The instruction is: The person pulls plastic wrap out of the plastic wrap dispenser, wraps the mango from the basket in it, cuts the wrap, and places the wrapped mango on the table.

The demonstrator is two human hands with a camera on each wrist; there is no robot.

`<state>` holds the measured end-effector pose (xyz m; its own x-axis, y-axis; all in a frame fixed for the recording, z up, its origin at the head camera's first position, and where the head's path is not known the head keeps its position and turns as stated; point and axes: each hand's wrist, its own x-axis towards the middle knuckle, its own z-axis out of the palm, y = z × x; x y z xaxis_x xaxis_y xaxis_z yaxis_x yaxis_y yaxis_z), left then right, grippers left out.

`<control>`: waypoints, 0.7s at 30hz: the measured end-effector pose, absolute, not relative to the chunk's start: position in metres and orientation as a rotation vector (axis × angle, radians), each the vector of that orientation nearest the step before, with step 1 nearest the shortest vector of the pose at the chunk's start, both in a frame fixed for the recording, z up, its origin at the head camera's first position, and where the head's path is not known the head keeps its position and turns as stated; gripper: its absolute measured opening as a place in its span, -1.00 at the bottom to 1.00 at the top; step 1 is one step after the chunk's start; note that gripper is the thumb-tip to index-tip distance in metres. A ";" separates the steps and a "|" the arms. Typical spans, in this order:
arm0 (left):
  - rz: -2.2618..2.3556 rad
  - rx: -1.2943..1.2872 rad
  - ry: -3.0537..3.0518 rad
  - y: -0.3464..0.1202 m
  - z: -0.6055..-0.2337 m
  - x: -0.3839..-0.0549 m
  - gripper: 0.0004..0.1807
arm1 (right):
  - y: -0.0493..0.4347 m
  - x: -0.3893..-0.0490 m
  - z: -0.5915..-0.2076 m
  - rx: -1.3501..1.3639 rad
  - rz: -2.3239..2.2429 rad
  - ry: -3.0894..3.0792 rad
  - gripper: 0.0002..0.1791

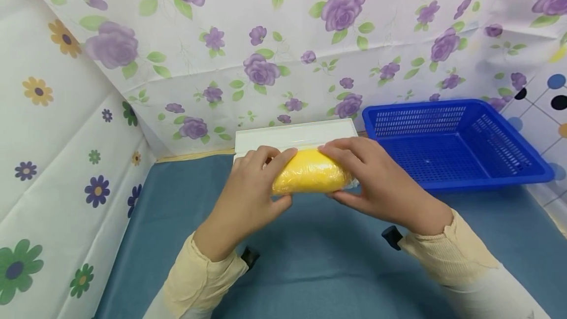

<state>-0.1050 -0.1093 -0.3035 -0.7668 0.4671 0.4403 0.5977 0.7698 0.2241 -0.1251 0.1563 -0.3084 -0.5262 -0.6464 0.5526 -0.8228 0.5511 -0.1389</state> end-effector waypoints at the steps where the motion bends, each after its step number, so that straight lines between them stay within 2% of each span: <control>1: -0.501 -0.820 -2.628 -0.109 -0.304 -0.104 -0.21 | 0.157 -0.123 -0.310 1.193 0.543 -2.355 -0.08; 13: -0.429 -0.900 -2.850 -0.111 -0.322 -0.095 -0.15 | 0.163 -0.110 -0.343 1.208 0.598 -2.519 -0.09; 21: -0.434 -0.917 -2.938 -0.109 -0.340 -0.092 -0.26 | 0.162 -0.103 -0.365 1.214 0.642 -2.557 -0.15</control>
